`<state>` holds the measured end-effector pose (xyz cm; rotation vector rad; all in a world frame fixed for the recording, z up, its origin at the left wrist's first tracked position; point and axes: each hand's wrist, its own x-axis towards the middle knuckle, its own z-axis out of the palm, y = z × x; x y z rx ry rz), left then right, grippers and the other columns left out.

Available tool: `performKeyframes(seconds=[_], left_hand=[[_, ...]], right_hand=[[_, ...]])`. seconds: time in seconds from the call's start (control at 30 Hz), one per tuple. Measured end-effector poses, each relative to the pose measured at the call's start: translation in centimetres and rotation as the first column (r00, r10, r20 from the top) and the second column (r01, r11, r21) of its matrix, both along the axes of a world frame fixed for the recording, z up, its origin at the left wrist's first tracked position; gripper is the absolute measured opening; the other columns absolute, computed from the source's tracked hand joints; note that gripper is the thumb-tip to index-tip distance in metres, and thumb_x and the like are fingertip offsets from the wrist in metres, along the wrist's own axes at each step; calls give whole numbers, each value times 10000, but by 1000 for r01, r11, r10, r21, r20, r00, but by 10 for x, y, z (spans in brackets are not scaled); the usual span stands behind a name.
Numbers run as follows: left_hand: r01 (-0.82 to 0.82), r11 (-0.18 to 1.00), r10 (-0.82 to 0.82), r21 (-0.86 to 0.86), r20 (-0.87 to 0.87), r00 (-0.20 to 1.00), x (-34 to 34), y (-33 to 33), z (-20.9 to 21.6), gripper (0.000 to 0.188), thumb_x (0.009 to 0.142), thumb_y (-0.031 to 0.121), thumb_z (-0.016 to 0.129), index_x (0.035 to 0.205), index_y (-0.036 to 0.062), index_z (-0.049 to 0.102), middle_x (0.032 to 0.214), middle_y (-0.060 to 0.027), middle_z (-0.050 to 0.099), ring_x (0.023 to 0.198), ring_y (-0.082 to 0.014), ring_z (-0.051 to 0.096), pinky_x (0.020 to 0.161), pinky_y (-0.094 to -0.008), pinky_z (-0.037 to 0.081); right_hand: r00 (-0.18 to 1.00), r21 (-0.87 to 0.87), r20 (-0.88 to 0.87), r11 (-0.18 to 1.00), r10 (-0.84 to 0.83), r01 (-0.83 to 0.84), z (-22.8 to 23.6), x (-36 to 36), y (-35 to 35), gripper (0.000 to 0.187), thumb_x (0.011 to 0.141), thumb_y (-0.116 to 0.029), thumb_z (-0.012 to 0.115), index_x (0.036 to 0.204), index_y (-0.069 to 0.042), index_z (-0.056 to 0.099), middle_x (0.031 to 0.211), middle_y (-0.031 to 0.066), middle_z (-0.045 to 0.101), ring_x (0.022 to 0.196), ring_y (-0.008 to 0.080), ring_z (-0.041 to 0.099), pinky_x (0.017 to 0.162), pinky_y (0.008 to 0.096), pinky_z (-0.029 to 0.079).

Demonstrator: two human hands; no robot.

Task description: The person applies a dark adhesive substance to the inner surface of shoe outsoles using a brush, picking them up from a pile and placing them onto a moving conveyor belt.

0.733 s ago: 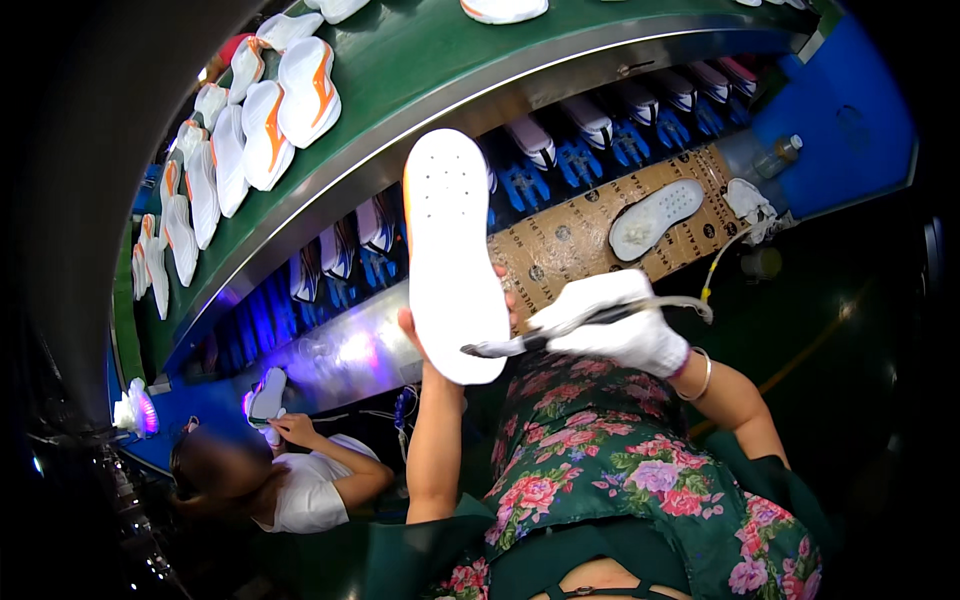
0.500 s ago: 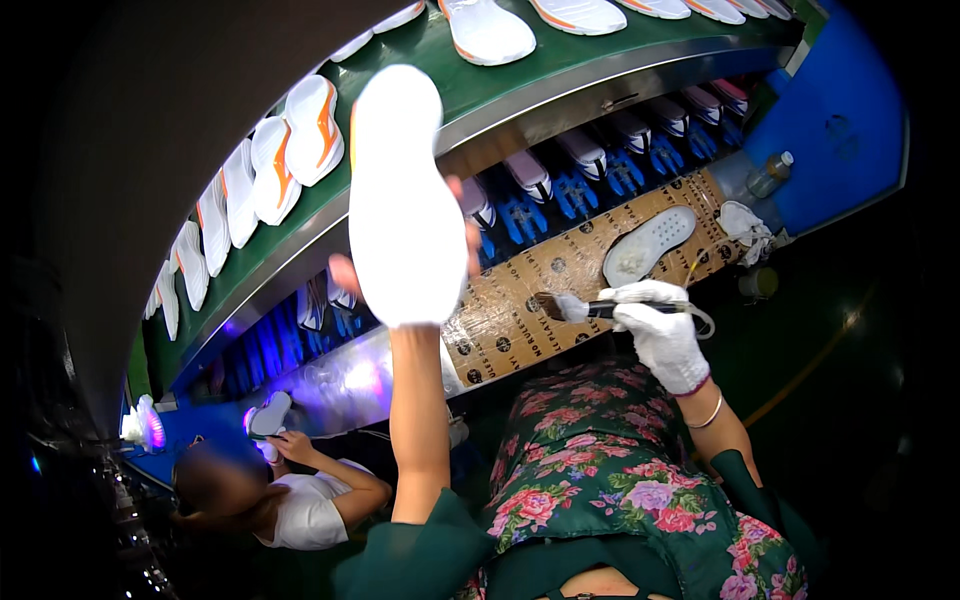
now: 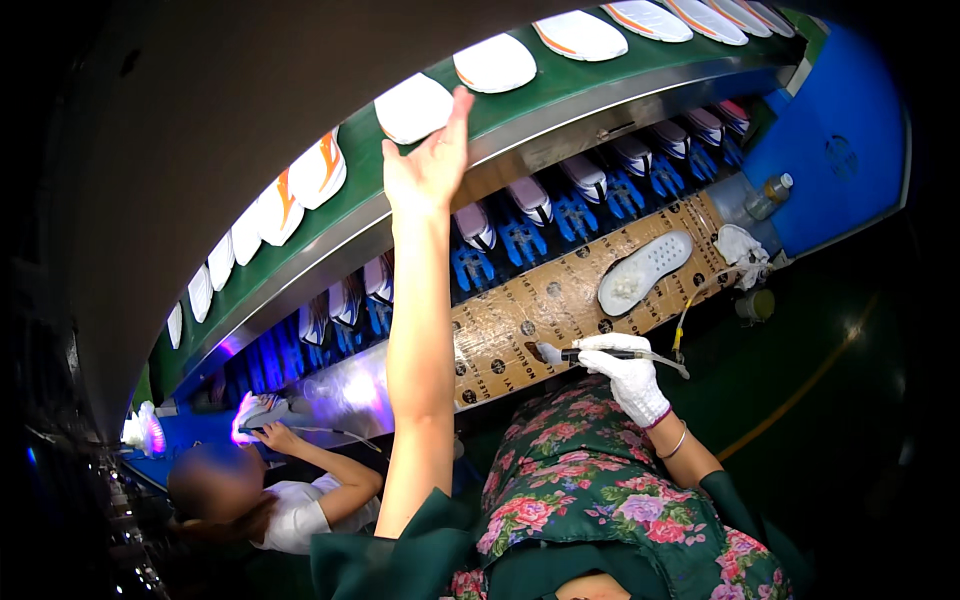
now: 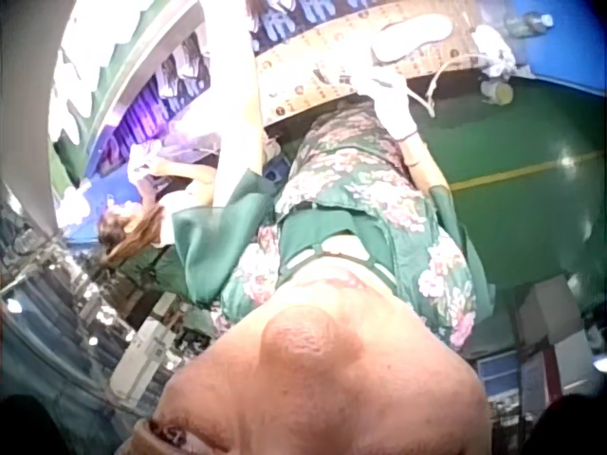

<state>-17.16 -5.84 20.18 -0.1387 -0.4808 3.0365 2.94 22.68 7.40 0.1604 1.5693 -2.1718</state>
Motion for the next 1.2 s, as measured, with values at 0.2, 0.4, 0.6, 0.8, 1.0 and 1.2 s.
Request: performKeyframes(seconds=[0.2,0.4,0.6,0.8,1.0,1.2], left_hand=[[-68,382,64,-922,-47,997,36,-34,19,611,982,279,531,1366,-182,421,1384,-347,494,1240,-410,565,1050,-438,500],[164,-971,138,172,-151,979,-20,-171,51,395,846,395,652,1206,249,723,1337,-148,626,1319,-335,516,1129,-483,319],[103,-993,95,55,-131,987,0,-243,20,388,793,357,682,1141,189,719,1215,-194,665,1210,-367,592,1034,-405,434],[137,-990,130,19,-213,968,62,-291,28,372,810,214,689,1174,139,710,1217,-175,657,1172,-334,605,1036,-378,433],[317,-902,361,291,110,926,23,-355,44,353,837,321,714,1092,79,746,1179,-163,690,1080,-273,643,954,-358,472],[168,-868,-57,467,-431,901,-127,-298,-6,423,865,415,724,1119,77,726,1066,-181,723,963,-333,687,866,-418,518]], right_hand=[[999,40,16,999,-32,31,-3,6,3,180,841,-17,749,1017,19,757,847,66,734,722,108,659,664,229,517],[999,42,31,999,27,-28,-6,9,-13,175,844,-32,755,1012,18,758,854,72,738,730,110,666,675,232,527],[994,2,58,996,88,-88,-19,4,-28,167,841,-22,766,1005,7,761,898,58,748,781,86,661,702,227,535],[986,31,-37,986,164,-163,-29,9,-47,157,832,-43,781,980,8,768,917,56,759,815,92,677,751,240,556],[998,-7,60,1000,29,-29,-33,13,-42,164,825,-19,772,987,6,766,889,41,751,771,85,664,689,228,539],[988,29,90,992,-126,124,-34,11,-23,169,823,-41,777,985,8,766,878,34,742,770,82,655,702,225,527]])
